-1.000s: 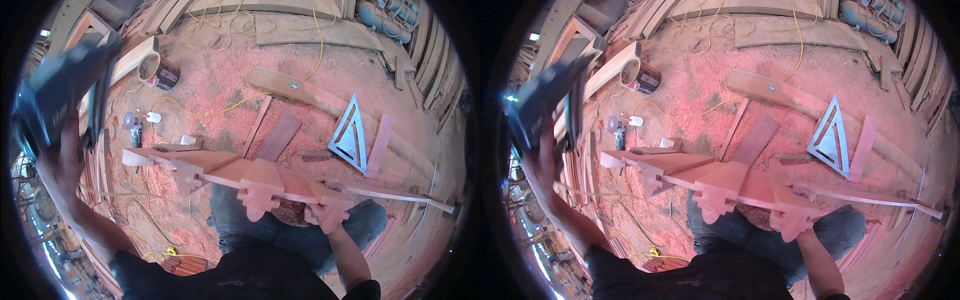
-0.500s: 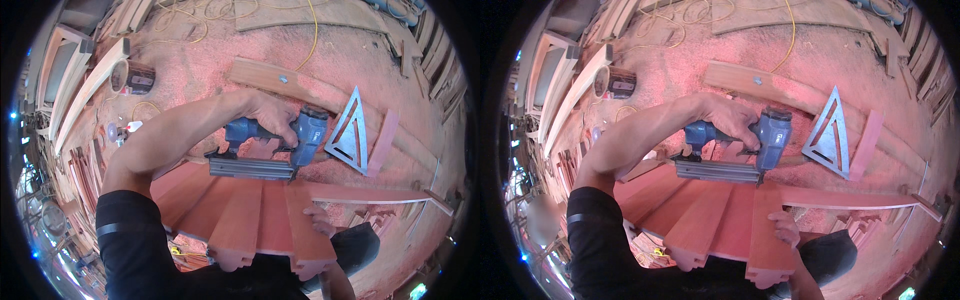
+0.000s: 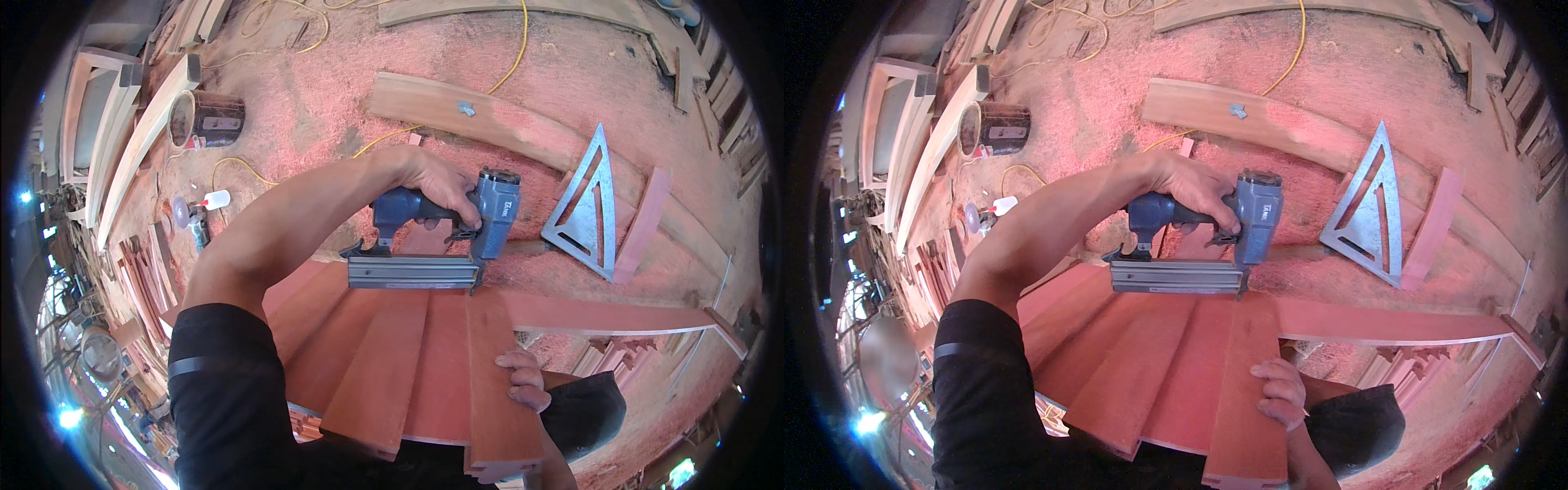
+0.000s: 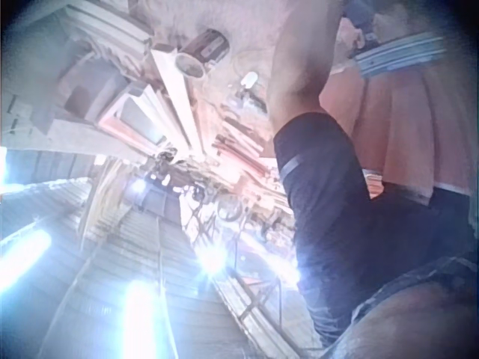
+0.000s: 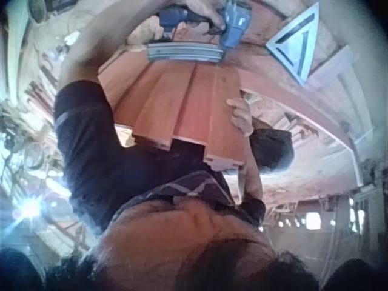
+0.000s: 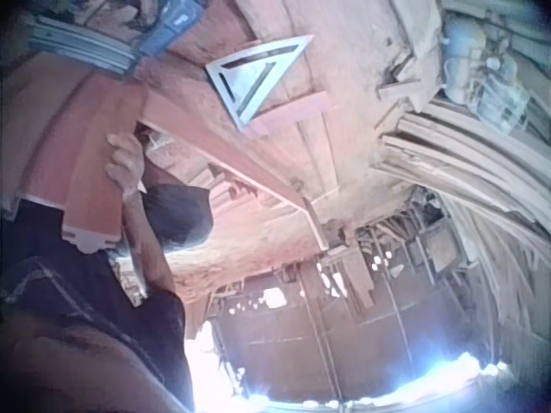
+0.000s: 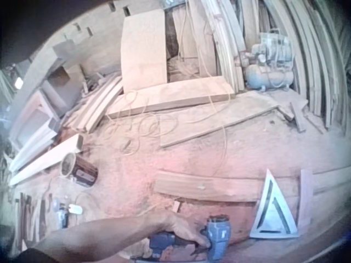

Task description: The person assembles multiple reddish-pink wooden pieces into a fan-like structure using a nail gun and a hammer. They repeatedly align the pieces, fasten them with nails, and tap them into place.

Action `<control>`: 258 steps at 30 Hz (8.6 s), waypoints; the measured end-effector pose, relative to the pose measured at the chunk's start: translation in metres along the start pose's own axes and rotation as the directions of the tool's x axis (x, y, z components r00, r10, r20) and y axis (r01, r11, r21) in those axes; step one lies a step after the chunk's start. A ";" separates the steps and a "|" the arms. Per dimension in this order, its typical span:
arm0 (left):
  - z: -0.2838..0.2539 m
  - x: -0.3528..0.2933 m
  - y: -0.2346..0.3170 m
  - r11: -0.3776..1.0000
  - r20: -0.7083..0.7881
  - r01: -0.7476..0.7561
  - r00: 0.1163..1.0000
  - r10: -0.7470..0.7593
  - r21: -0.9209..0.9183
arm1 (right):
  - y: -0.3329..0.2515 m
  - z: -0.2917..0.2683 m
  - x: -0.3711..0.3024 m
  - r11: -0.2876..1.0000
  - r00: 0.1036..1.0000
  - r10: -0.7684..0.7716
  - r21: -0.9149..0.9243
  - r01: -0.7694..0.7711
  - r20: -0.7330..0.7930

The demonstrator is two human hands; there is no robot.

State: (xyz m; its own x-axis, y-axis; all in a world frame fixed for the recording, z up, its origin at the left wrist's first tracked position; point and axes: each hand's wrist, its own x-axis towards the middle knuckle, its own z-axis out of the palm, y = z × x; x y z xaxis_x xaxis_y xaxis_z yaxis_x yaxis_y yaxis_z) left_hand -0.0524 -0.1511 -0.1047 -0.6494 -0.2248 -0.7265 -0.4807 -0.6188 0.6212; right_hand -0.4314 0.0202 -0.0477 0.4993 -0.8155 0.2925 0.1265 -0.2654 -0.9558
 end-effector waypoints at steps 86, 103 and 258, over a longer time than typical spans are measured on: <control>0.233 -0.190 -0.001 0.544 -0.778 0.556 0.423 0.465 0.628 | -0.268 -0.094 -0.041 0.855 0.922 -0.211 -0.519 0.014 -0.324; 0.233 -0.194 0.011 0.680 -0.829 0.490 0.433 0.354 0.546 | 0.247 -0.263 0.058 0.273 0.755 0.588 -0.807 -0.523 -0.290; 0.363 -0.190 0.048 0.095 -0.351 0.832 0.125 0.928 0.547 | 0.091 -0.248 -0.010 0.789 0.920 0.372 -0.562 -0.246 0.120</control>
State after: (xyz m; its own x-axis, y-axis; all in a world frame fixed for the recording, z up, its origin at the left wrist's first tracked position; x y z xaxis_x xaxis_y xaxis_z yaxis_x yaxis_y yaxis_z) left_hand -0.1656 0.1349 0.1696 -0.3205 -0.8665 0.3827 -0.9081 0.1660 -0.3845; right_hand -0.6368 -0.1236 -0.1306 0.6096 -0.7875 -0.0904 -0.5050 -0.2980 -0.8100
